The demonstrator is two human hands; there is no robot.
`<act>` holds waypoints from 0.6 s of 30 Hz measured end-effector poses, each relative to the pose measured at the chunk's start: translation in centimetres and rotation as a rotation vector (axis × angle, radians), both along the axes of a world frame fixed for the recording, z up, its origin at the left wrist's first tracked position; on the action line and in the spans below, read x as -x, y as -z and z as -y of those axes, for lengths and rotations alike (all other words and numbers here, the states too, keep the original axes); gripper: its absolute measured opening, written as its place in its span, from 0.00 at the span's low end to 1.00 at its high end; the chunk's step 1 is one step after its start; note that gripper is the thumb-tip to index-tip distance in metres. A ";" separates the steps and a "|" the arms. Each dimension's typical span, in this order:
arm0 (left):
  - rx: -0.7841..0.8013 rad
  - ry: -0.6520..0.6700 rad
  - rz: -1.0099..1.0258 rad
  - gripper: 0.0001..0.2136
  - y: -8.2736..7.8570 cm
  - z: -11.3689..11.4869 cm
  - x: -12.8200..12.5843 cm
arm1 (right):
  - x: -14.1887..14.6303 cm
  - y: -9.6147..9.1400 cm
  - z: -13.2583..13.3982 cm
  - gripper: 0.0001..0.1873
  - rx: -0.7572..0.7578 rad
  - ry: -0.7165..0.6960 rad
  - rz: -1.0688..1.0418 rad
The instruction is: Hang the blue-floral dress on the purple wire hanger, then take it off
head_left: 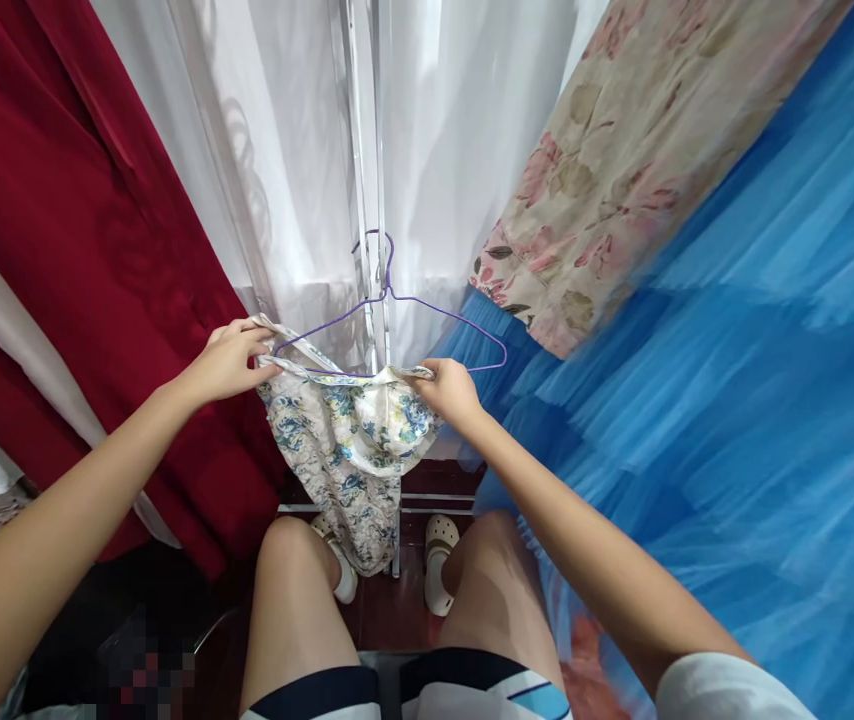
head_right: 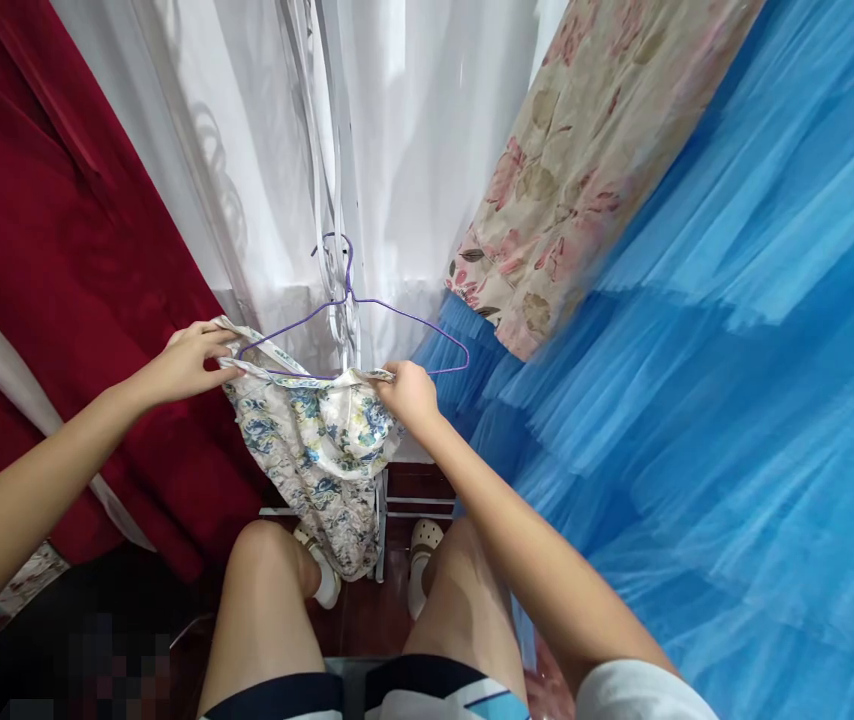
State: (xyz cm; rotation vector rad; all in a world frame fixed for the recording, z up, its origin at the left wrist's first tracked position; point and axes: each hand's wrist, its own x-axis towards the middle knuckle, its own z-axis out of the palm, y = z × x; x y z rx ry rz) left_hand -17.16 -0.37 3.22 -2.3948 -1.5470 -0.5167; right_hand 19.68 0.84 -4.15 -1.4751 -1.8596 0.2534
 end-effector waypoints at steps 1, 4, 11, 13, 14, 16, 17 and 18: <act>-0.026 0.035 0.052 0.16 -0.6 0.2 -1.1 | 0.0 0.0 0.0 0.12 -0.004 -0.012 -0.012; 0.035 0.222 0.273 0.13 -2.2 -0.1 -4.9 | 0.3 0.1 0.3 0.10 -0.010 -0.066 -0.049; -0.077 0.228 0.635 0.14 -1.0 -1.9 -10.5 | -3.3 0.3 1.8 0.29 -0.166 -0.063 -0.183; -0.120 0.218 0.590 0.12 -0.3 -1.6 -10.7 | -5.7 0.0 1.6 0.37 -0.262 0.032 -0.272; -0.130 0.222 0.556 0.12 -0.1 -1.5 -10.7 | -6.9 -0.4 1.4 0.39 -0.286 0.063 -0.304; -0.151 0.233 0.507 0.13 0.1 -1.1 -10.5 | -9.1 -1.5 0.7 0.36 -0.263 0.054 -0.308; -0.161 0.232 0.484 0.13 0.0 -1.1 -10.3 | -10.1 -2.3 0.4 0.30 -0.224 0.020 -0.281; -0.174 0.218 0.463 0.13 -0.1 -1.2 -9.9 | -10.9 -3.1 0.2 0.24 -0.187 -0.017 -0.247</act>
